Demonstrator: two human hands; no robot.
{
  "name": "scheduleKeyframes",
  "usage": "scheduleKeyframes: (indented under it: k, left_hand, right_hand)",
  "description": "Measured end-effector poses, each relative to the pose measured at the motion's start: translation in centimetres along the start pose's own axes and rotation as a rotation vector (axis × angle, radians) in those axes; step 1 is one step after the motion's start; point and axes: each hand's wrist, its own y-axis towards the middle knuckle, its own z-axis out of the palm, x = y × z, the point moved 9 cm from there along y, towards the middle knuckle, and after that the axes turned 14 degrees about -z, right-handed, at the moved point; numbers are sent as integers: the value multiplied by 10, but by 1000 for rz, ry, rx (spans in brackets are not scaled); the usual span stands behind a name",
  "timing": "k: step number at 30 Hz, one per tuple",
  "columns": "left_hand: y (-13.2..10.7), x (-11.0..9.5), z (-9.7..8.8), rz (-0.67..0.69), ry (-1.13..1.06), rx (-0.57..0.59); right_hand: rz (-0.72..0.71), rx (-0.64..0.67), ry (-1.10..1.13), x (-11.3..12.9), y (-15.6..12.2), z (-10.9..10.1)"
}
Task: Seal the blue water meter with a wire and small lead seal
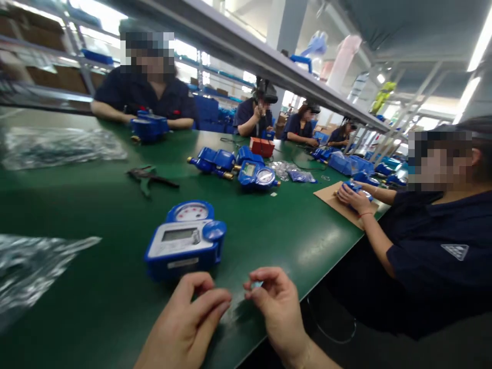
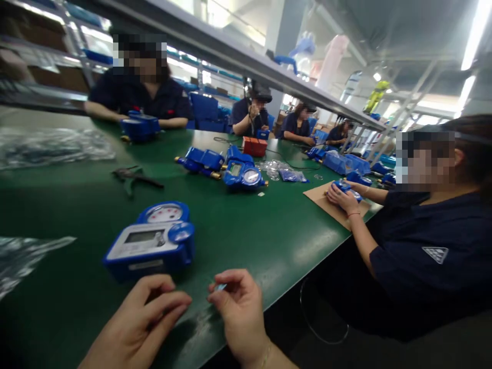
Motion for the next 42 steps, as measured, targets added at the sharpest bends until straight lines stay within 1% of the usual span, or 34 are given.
scheduleKeyframes:
  k: [4, 8, 10, 13, 15, 17, 20, 23, 28, 38, 42]
  left_hand:
    - [-1, -12, -10, 55, 7, -88]
    - [-6, -16, -14, 82, -44, -89]
    - [-9, -12, -13, 49, -111, -65]
    - [-9, -4, -8, -48, -178, -17]
    - [-9, -2, -6, -85, -202, 12]
    - [-8, -4, -6, -89, -221, 26]
    - [-7, -5, -7, -90, -231, 25]
    - [-6, -5, -9, -97, -224, 23]
    - [-7, -4, -10, -108, -208, 23]
    - [-7, -8, -8, -79, -200, 27]
    - [-11, -8, -7, -55, -176, 38]
  right_hand:
    - [30, 16, 86, -4, -7, 5]
    - [73, 57, 177, -11, -11, 16]
    - [81, 67, 204, -12, -12, 21]
    - [89, 66, 220, -13, -14, 24]
    - [84, 81, 184, -14, -15, 22]
    - [59, 120, 98, -14, -16, 19]
    - [10, 189, -38, -13, -17, 14]
    - [-18, 231, -93, -11, -17, 13]
    - [-34, 270, -152, -6, -17, 18]
    - [-70, 341, -216, -4, -19, 21]
    - [-145, 432, -306, 9, -15, 32]
